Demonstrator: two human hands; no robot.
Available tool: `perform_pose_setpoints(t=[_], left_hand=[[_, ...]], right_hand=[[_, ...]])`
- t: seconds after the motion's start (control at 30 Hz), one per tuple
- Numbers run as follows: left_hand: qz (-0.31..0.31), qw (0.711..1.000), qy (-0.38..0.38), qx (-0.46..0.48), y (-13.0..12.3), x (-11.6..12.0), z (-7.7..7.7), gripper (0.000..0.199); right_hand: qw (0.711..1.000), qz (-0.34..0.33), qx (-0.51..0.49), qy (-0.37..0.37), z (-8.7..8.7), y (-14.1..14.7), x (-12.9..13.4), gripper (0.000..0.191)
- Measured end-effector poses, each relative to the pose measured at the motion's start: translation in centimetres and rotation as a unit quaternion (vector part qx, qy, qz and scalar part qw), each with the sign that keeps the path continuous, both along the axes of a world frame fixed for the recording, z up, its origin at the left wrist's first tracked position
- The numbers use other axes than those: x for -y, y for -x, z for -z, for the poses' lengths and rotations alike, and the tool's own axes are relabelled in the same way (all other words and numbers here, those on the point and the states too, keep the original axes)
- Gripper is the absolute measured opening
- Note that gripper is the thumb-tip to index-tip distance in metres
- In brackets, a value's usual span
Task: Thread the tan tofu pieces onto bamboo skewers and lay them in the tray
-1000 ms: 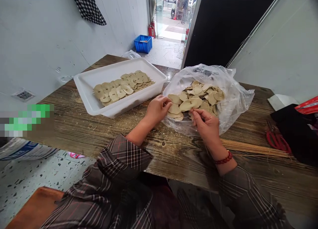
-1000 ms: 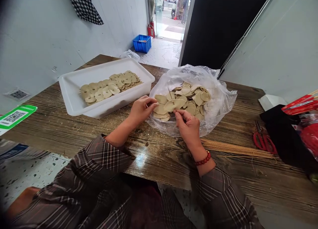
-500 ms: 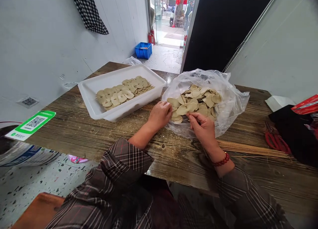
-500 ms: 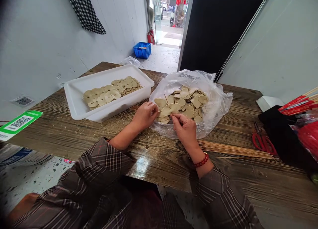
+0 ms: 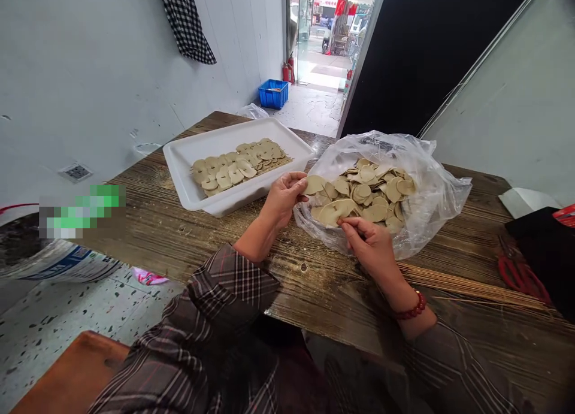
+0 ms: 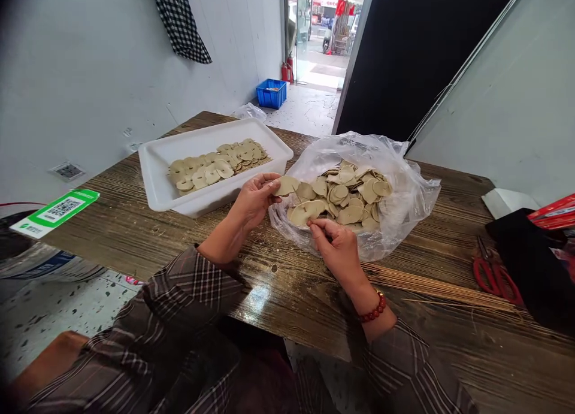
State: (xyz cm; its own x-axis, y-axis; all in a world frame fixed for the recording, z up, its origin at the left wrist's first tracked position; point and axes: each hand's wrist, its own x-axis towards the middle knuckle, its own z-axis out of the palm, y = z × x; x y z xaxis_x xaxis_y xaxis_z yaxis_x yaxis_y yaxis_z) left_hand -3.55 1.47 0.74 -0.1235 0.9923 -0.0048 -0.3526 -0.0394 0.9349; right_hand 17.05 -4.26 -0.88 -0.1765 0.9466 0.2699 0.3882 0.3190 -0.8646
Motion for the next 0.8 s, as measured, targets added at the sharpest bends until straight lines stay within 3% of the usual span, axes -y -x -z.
perform_pose_setpoints(t=[0.27, 0.8], left_hand=[[-0.016, 0.999, -0.019, 0.024, 0.06, -0.17, 0.12, 0.035], [-0.037, 0.994, -0.070, -0.082, -0.37, 0.07, 0.00, 0.017]], right_hand=[[0.999, -0.020, 0.038, -0.002, 0.41, 0.11, -0.07, 0.028], [0.999, -0.014, 0.041, 0.014, 0.72, 0.00, -0.19, 0.030]])
